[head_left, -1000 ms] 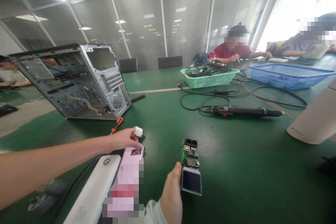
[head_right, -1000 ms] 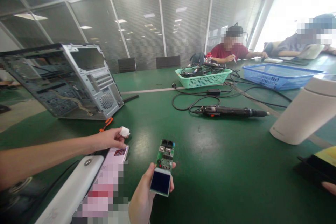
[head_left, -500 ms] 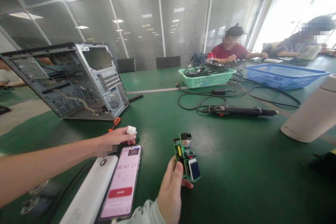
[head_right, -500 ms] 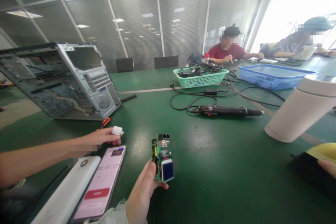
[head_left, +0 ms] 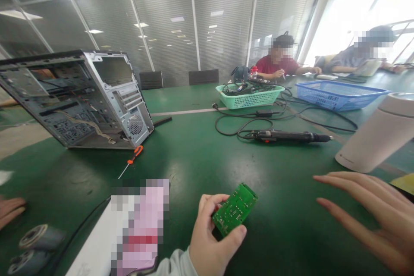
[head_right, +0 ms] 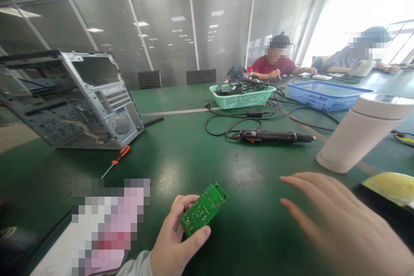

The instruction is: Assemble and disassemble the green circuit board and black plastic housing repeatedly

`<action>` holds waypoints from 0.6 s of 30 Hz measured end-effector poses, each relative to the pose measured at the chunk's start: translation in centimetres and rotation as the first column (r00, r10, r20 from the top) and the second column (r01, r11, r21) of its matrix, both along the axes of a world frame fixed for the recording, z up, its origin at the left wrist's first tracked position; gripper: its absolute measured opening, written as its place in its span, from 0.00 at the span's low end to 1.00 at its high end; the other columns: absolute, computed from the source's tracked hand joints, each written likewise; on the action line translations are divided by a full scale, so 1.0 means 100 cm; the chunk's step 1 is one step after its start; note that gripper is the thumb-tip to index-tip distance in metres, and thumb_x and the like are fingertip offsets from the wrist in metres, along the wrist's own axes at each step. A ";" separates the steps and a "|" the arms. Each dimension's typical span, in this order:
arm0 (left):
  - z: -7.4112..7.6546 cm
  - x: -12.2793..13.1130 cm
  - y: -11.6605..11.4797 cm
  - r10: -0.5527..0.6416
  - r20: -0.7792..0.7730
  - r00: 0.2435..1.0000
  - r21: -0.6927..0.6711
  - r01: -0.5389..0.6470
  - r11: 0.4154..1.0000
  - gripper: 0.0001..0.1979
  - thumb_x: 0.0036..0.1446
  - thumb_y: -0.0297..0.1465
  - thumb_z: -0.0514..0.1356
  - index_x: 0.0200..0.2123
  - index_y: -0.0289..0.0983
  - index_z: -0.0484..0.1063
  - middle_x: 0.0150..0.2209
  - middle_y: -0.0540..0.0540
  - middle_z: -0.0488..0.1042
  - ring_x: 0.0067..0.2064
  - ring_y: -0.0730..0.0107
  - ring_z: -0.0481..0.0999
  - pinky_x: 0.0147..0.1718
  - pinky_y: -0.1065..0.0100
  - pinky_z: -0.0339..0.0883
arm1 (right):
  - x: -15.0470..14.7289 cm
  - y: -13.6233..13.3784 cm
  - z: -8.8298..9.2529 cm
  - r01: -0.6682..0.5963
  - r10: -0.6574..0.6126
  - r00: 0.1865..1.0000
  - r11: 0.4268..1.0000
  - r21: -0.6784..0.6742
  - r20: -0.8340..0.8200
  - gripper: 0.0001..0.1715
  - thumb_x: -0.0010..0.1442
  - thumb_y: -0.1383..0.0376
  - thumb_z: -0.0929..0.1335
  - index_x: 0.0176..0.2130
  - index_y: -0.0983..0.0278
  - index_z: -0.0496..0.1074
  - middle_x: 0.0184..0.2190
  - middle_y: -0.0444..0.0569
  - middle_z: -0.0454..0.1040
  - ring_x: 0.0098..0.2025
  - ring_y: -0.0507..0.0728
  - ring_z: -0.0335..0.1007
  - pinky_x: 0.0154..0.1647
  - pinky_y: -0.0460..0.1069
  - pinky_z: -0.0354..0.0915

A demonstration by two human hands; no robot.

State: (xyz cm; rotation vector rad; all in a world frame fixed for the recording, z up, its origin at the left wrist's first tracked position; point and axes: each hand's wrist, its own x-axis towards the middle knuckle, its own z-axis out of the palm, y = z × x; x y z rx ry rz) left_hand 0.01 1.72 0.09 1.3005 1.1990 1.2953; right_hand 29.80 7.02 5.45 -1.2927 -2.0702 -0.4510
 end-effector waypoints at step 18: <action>0.004 0.006 -0.003 -0.049 -0.176 0.983 0.199 0.084 0.976 0.24 0.41 0.22 0.65 0.43 0.50 0.73 0.38 0.47 0.67 0.42 0.54 0.71 0.43 0.56 0.67 | -0.108 -0.027 -0.034 -0.419 0.419 0.906 0.908 -0.008 0.069 0.22 0.64 0.67 0.60 0.56 0.60 0.68 0.50 0.49 0.76 0.57 0.58 0.68 0.54 0.53 0.69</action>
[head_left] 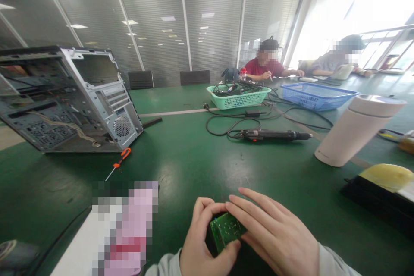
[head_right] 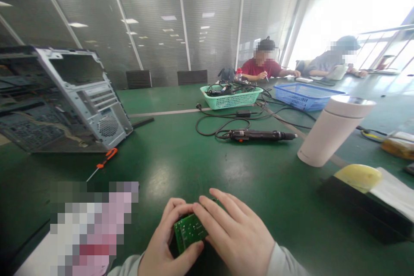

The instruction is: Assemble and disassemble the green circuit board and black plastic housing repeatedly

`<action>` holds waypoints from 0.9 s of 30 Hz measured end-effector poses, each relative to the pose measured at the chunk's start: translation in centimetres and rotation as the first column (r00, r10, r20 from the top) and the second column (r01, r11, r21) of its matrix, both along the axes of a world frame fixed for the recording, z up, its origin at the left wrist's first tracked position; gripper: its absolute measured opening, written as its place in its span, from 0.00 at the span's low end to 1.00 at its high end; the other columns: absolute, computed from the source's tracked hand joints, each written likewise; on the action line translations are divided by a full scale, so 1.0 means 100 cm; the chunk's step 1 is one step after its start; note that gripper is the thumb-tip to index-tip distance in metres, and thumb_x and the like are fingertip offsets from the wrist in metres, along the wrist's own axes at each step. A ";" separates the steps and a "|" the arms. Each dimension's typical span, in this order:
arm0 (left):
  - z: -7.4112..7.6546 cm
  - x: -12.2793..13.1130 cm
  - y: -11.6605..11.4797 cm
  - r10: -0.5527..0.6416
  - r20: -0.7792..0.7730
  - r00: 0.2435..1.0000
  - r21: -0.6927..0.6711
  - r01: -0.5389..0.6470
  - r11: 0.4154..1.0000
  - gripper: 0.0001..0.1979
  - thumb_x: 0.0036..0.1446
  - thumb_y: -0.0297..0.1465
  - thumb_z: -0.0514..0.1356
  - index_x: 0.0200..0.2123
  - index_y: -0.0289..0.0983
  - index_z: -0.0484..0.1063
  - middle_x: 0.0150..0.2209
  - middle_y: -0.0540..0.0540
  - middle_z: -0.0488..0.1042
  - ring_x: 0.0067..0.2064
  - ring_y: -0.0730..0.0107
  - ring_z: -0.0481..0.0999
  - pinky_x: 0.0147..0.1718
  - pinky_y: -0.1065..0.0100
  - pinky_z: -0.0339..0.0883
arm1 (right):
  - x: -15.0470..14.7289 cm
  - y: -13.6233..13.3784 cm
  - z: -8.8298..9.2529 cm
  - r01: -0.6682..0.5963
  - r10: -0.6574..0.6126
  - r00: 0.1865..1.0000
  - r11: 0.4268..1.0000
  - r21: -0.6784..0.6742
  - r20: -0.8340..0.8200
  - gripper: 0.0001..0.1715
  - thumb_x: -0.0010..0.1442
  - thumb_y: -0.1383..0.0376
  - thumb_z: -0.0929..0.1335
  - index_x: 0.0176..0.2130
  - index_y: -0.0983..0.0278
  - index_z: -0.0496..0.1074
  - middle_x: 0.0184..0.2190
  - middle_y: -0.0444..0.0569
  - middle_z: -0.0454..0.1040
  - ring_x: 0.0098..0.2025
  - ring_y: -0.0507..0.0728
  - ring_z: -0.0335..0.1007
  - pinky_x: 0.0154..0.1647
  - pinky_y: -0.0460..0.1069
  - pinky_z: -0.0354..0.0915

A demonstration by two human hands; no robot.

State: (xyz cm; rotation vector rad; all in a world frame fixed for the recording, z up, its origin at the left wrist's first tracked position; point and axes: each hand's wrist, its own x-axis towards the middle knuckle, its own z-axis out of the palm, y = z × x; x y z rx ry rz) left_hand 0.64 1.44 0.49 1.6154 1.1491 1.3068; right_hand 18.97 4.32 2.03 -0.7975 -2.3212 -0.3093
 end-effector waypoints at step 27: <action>-0.001 -0.009 0.000 0.061 0.203 0.977 -0.270 -0.004 0.963 0.10 0.59 0.33 0.60 0.44 0.42 0.76 0.39 0.46 0.77 0.44 0.61 0.74 0.41 0.68 0.69 | -0.006 -0.007 0.015 -0.880 -0.787 0.466 -0.368 -0.299 -0.403 0.11 0.51 0.60 0.70 0.29 0.66 0.76 0.22 0.42 0.73 0.16 0.45 0.63 0.21 0.42 0.64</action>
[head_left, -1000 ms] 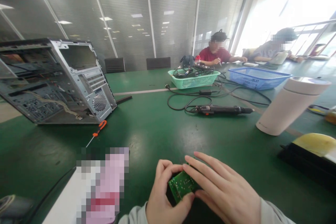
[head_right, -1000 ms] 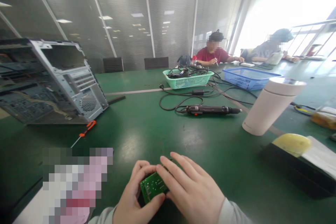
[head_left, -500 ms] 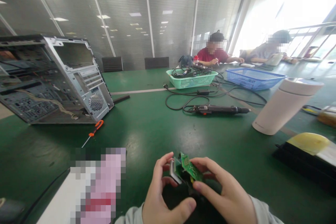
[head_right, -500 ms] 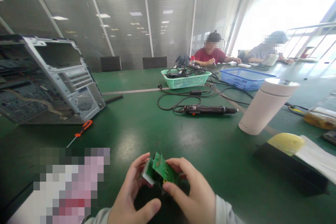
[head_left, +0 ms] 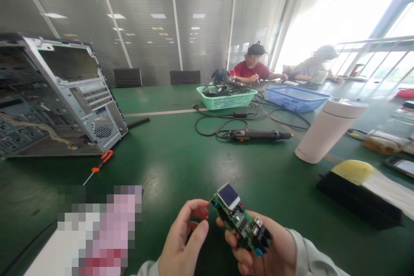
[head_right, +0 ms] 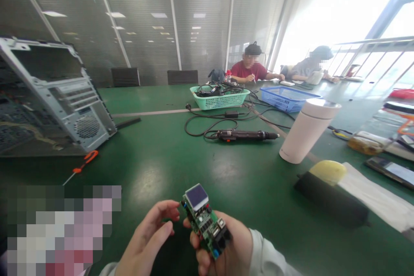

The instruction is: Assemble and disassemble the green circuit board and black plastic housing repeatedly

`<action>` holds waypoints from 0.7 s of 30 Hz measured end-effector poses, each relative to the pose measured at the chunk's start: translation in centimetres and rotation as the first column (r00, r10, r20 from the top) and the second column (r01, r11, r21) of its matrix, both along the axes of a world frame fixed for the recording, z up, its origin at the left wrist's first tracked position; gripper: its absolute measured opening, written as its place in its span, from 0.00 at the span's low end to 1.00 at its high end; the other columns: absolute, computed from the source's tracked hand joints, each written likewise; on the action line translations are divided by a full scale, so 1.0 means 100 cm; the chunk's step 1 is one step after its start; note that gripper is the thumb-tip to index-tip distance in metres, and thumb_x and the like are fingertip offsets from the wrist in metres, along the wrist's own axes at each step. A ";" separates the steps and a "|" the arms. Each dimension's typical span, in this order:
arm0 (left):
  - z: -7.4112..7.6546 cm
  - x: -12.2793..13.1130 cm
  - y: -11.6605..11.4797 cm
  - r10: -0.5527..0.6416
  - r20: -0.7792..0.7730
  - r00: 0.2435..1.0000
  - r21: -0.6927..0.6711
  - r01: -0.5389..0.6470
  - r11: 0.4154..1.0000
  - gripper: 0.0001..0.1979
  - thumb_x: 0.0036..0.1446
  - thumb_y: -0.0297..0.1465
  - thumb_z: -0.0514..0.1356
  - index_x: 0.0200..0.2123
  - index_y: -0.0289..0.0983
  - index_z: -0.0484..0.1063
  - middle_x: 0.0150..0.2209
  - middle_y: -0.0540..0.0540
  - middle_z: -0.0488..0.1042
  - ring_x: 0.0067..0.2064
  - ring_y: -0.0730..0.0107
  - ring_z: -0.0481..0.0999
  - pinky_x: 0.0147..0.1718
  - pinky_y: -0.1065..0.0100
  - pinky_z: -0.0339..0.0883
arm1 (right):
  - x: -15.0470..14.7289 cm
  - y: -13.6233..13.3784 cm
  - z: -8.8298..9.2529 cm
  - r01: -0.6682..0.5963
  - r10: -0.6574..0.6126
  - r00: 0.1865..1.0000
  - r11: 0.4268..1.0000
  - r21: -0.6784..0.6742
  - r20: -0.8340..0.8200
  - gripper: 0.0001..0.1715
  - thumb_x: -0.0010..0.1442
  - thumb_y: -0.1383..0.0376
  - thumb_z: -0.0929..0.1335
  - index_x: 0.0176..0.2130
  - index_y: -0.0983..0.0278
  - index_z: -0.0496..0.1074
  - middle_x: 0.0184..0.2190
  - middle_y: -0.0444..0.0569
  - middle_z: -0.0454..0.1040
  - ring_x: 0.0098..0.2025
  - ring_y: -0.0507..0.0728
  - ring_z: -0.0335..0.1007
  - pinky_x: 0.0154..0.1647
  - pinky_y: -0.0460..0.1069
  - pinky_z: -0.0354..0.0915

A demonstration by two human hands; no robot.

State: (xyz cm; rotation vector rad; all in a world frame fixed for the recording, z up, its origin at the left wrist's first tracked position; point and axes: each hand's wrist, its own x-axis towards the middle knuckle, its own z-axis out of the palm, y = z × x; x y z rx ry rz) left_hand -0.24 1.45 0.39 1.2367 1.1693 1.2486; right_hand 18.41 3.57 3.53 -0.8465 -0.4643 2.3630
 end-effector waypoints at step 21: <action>-0.002 0.001 0.000 -0.018 0.025 1.000 -0.041 0.019 0.999 0.15 0.59 0.27 0.57 0.49 0.44 0.73 0.42 0.47 0.77 0.42 0.64 0.75 0.39 0.69 0.68 | 0.013 0.000 -0.018 -0.288 -0.658 0.613 0.329 0.899 0.437 0.19 0.62 0.53 0.65 0.49 0.57 0.71 0.45 0.50 0.74 0.48 0.58 0.72 0.50 0.52 0.69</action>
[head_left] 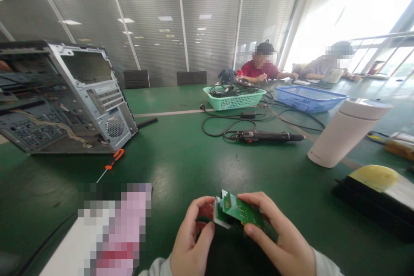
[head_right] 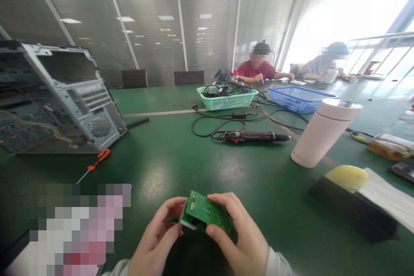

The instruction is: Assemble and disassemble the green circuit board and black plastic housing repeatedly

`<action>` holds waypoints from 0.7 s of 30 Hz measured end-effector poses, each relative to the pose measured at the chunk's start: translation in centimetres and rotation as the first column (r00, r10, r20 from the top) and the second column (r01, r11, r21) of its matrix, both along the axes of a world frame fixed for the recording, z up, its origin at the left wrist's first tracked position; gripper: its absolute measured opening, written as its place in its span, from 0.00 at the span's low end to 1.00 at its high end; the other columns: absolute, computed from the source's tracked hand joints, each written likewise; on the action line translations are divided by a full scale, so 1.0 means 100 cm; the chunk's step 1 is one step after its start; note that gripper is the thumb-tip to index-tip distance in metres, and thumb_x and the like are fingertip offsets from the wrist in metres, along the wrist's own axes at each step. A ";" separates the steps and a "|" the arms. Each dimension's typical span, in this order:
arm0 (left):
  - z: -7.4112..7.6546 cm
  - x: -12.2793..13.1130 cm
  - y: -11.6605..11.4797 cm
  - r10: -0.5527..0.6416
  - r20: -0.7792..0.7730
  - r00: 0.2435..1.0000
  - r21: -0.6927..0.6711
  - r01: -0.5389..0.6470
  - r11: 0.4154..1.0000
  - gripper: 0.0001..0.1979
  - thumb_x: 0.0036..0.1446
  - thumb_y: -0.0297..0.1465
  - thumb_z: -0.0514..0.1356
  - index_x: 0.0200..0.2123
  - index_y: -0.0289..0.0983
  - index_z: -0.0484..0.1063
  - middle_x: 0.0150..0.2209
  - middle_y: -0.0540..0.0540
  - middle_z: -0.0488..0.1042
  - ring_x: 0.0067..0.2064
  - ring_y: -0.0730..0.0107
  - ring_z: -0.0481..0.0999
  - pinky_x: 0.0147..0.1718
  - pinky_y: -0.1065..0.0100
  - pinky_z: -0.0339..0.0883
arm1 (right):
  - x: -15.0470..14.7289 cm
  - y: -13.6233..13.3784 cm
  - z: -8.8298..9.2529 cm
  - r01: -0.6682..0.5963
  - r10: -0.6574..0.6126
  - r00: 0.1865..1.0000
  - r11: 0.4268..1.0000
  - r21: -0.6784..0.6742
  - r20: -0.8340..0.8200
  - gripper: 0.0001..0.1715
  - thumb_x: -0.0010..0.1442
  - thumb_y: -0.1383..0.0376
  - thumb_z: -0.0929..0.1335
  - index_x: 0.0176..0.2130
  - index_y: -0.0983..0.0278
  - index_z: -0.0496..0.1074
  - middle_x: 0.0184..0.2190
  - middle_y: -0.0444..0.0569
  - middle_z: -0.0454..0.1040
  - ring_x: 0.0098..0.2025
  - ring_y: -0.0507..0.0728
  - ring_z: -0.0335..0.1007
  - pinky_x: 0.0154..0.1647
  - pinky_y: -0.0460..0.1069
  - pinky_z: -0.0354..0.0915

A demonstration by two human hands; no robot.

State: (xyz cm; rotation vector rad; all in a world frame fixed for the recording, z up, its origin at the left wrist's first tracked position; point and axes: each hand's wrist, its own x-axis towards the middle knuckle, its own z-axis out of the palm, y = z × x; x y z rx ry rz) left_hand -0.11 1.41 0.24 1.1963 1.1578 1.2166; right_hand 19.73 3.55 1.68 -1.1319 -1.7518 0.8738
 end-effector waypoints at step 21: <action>0.000 0.000 0.000 0.047 -0.124 0.991 0.100 -0.035 0.994 0.21 0.55 0.22 0.55 0.48 0.45 0.77 0.48 0.45 0.72 0.46 0.63 0.72 0.38 0.70 0.70 | 0.131 0.046 0.051 0.446 -0.723 0.506 0.686 0.575 0.471 0.33 0.59 0.41 0.57 0.47 0.62 0.68 0.40 0.56 0.73 0.40 0.65 0.72 0.36 0.58 0.68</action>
